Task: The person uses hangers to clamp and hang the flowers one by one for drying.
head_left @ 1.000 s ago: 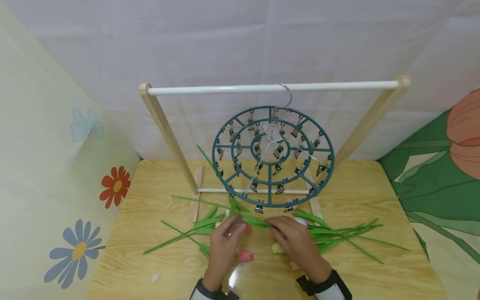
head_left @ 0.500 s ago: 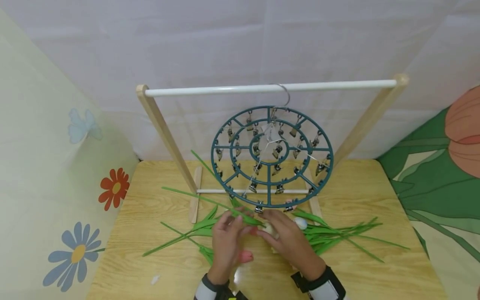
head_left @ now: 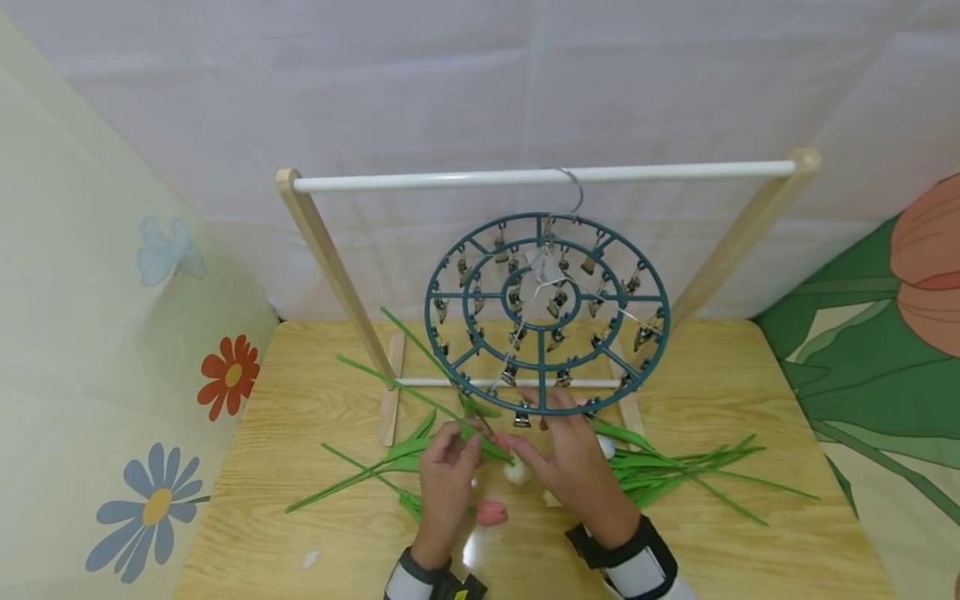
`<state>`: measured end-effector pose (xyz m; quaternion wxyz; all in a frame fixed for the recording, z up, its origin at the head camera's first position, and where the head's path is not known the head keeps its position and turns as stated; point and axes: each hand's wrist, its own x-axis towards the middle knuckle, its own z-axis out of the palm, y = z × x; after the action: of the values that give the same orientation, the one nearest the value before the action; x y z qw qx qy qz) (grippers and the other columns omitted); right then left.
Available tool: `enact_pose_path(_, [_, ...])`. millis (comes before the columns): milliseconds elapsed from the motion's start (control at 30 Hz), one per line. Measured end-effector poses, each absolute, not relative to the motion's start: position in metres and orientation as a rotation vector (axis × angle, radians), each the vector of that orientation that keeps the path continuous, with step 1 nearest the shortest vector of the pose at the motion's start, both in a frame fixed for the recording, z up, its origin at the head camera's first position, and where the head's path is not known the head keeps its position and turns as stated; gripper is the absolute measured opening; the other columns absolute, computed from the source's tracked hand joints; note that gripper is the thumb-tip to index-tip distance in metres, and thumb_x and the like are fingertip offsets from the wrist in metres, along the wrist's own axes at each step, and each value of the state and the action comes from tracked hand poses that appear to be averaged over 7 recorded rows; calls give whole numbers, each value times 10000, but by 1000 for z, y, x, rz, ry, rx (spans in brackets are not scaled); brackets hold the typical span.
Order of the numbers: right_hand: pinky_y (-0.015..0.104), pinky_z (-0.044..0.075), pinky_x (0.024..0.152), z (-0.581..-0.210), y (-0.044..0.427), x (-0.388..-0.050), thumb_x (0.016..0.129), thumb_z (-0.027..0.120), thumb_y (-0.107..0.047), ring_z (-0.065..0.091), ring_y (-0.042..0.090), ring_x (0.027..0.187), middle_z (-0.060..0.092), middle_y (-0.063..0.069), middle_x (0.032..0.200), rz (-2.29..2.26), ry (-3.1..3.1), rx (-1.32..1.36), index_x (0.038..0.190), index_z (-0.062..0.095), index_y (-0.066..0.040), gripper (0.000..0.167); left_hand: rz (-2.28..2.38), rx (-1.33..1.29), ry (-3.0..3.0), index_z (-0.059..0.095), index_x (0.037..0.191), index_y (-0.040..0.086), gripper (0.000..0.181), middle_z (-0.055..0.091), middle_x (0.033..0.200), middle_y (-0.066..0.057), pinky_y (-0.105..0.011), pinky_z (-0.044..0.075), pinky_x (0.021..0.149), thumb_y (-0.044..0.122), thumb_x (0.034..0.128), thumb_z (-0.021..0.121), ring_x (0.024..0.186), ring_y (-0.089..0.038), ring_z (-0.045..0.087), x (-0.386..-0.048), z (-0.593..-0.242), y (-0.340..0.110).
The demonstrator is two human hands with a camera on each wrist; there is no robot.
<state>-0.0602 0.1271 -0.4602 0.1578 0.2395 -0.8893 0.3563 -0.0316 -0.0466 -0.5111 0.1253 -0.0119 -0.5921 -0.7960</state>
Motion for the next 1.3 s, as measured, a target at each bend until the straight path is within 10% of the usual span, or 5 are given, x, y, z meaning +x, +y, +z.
enact_pose_path(300, [86, 518, 622, -445, 118, -74, 778, 869, -54, 633, 87, 709, 646, 66, 990, 1090, -2334, 797, 1103, 716, -24, 360, -2093, -226, -1807, 653, 1072, -128, 134, 666, 1003, -343, -273, 647, 753, -108, 942, 629, 954, -203, 736, -35, -514, -49])
enact_pose_path(1133, [208, 537, 602, -451, 115, -77, 781, 864, -10, 591, 70, 765, 693, 0, 968, 1547, -2358, 668, 973, 751, -100, 241, -1950, -276, -1885, 691, 1053, -122, 138, 700, 984, -266, -357, 651, 735, -100, 917, 676, 888, -388, 726, -43, -517, -51])
enact_pose_path(1300, [201, 514, 617, -445, 116, -79, 811, 847, -35, 587, 85, 791, 691, -9, 949, 1574, -2363, 712, 949, 739, -115, 192, -1948, -342, -1828, 691, 1081, -132, 162, 677, 959, -279, -385, 651, 722, -128, 922, 657, 846, -243, 737, -44, -516, -51])
